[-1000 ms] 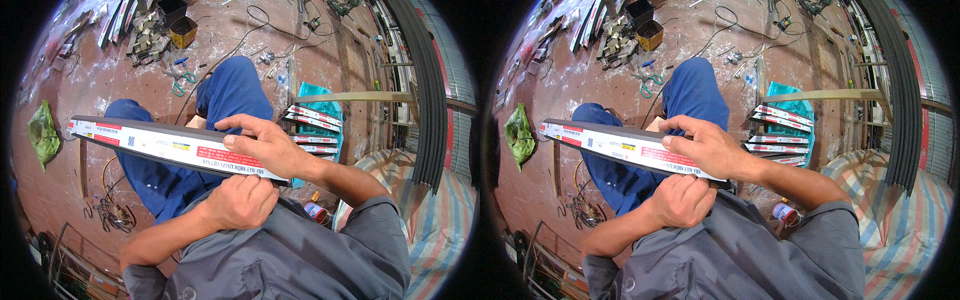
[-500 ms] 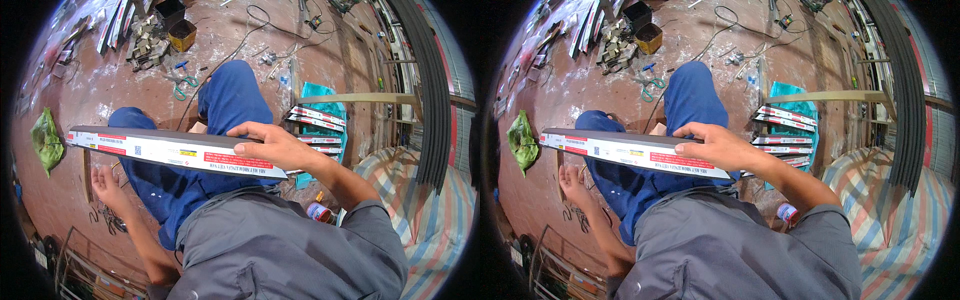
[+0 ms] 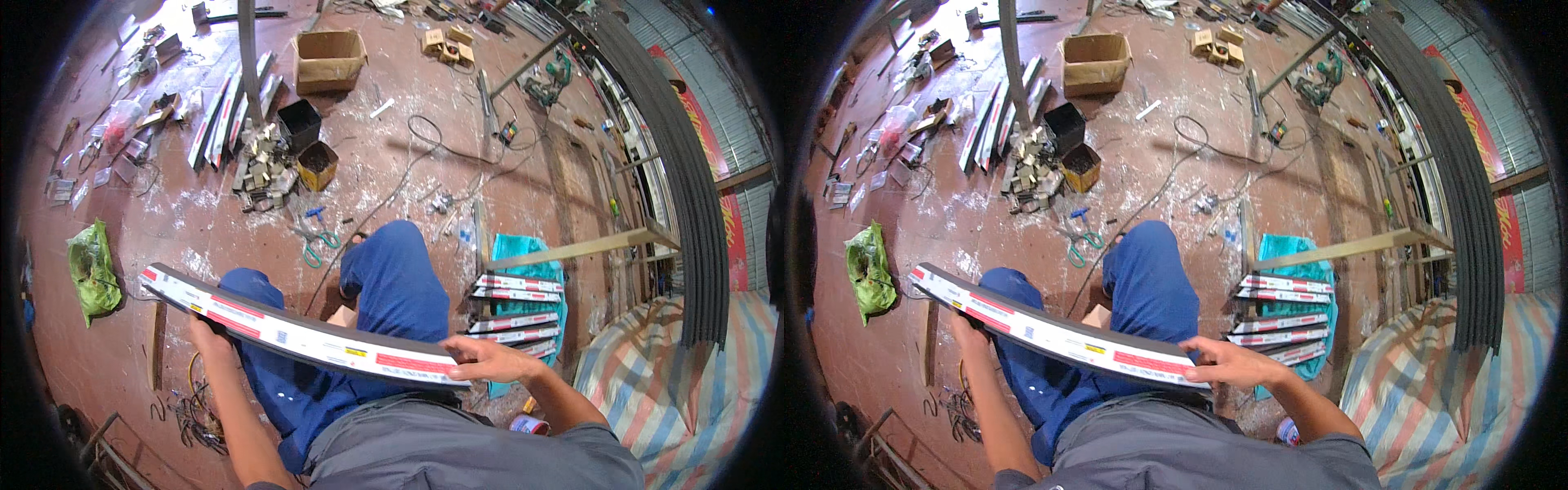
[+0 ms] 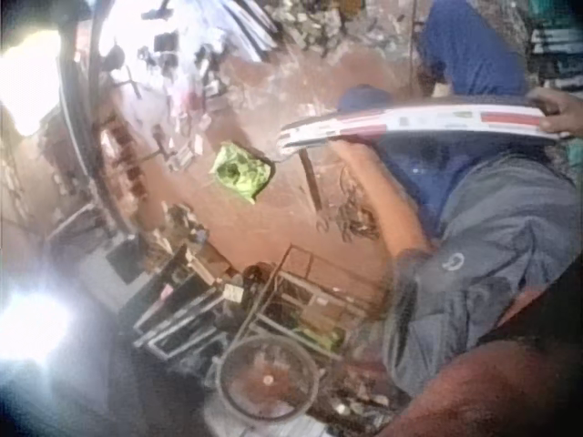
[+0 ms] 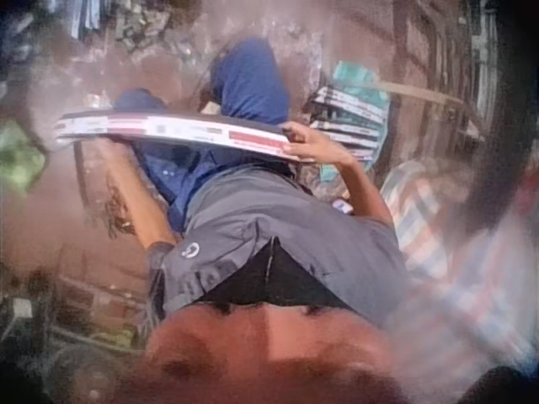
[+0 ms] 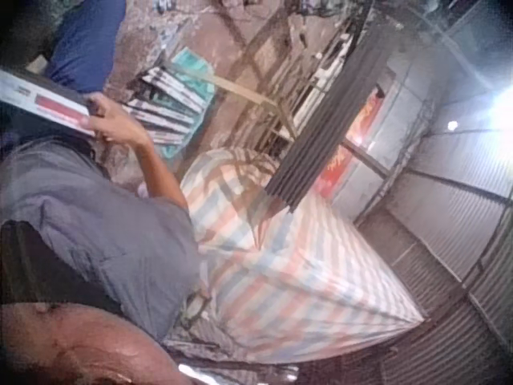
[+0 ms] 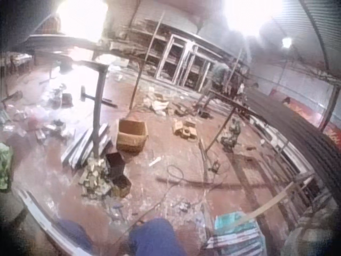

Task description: The person sits on the floor in a workshop and assembles an aluminum profile by inserting a rubber seal and a wire. They use shears to cut the wire and a small wooden block to assist with insertion.

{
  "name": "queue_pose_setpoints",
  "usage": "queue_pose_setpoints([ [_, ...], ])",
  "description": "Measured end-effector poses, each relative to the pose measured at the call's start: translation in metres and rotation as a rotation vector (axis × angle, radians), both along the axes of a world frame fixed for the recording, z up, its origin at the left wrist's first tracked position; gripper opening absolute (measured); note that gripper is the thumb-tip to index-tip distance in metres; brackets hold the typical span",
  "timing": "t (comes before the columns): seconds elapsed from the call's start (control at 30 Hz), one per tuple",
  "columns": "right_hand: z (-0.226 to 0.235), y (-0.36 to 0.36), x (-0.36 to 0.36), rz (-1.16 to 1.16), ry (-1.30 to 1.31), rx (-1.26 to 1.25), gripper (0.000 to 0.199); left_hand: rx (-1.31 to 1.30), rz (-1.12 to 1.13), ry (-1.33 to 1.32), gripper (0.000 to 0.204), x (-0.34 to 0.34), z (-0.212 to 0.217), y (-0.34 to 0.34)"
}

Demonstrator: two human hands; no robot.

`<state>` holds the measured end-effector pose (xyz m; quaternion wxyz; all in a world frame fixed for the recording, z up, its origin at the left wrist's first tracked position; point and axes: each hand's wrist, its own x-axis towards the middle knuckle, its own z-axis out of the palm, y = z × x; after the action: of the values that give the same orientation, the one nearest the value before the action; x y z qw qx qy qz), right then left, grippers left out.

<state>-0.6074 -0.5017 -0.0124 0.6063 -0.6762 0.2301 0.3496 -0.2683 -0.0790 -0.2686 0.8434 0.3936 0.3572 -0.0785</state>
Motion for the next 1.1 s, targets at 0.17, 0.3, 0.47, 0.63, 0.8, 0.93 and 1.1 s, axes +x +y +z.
queue_pose_setpoints([
  [0.17,-0.014,-0.026,0.0,0.023,0.099,0.168,0.063,-0.067,-0.077,-0.042,0.044,-0.041,0.051,-0.03],
  [0.3,0.002,0.009,0.062,0.303,0.008,0.027,0.081,0.034,-0.141,-0.032,0.036,-0.084,0.093,-0.049],
  [0.47,0.004,0.065,0.083,0.433,-0.08,-0.254,0.085,0.155,-0.184,-0.07,0.017,-0.089,0.101,-0.034],
  [0.63,-0.012,0.064,0.056,0.391,-0.147,-0.477,0.08,0.108,-0.1,-0.06,0.016,-0.033,0.064,0.001],
  [0.8,-0.025,0.058,0.038,0.394,-0.212,-0.516,0.084,-0.083,0.097,-0.051,0.019,0.003,0.03,0.039],
  [0.93,-0.033,0.052,0.03,0.363,-0.193,-0.481,0.083,-0.122,0.152,-0.09,0.022,0.025,0.0,0.066],
  [1.1,-0.025,0.06,0.038,0.382,-0.227,-0.525,0.08,-0.107,0.092,-0.027,0.021,0.039,0.005,0.071],
])
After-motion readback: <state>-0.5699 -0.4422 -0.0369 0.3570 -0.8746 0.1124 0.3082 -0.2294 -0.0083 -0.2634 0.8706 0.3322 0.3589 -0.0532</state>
